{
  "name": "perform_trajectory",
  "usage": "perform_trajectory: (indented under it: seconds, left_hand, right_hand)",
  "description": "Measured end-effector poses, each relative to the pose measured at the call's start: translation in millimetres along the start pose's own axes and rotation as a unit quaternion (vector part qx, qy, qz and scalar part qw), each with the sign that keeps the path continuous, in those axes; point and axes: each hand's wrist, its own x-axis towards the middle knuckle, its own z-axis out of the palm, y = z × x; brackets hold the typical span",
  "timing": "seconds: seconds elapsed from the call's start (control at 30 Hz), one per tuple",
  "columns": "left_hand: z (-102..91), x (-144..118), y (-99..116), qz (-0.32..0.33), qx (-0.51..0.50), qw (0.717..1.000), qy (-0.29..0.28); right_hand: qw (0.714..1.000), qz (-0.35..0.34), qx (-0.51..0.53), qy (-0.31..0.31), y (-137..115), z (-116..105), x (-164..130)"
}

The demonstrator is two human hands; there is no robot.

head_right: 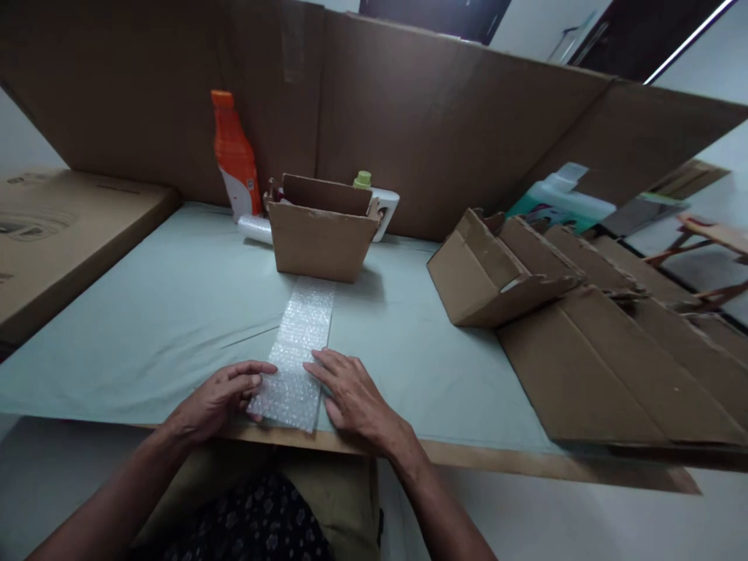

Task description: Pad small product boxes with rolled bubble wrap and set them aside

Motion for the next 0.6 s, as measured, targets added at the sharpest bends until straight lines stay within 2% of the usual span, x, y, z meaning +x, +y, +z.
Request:
perform_trajectory:
  seconds: [0.1,0.17,0.23,0.3,0.37,0.43,0.5,0.6]
  left_hand:
    - [0.3,1,6,-0.019,-0.071,0.997,-0.007]
    - [1.5,2,9,-0.013,-0.079,0.997,-0.008]
    - [2.7,3,12,0.018,-0.023,1.000,0.008]
    - [3.6,6,13,0.080,0.090,0.992,0.047]
    - [4.9,11,15,0.162,0.217,0.958,0.091]
    - [7.0,20,17,0.230,0.303,0.918,0.110]
    - [9.6,29,19,0.248,0.334,0.904,0.103]
    - [13.5,44,20,0.219,0.305,0.921,0.100]
  right_hand:
    - [1.000,-0.009,0.007,0.003,-4,11,7]
    - [0.999,-0.007,0.024,0.024,0,17,16]
    - [0.997,0.000,0.059,0.052,7,23,25]
    - [0.991,0.011,0.112,0.078,12,26,31]
    - [0.979,0.046,0.164,0.111,14,29,36]
    - [0.961,0.107,0.204,0.152,12,30,40]
    - [0.940,0.155,0.242,0.181,9,31,44]
    - [0.920,0.169,0.299,0.191,7,30,48]
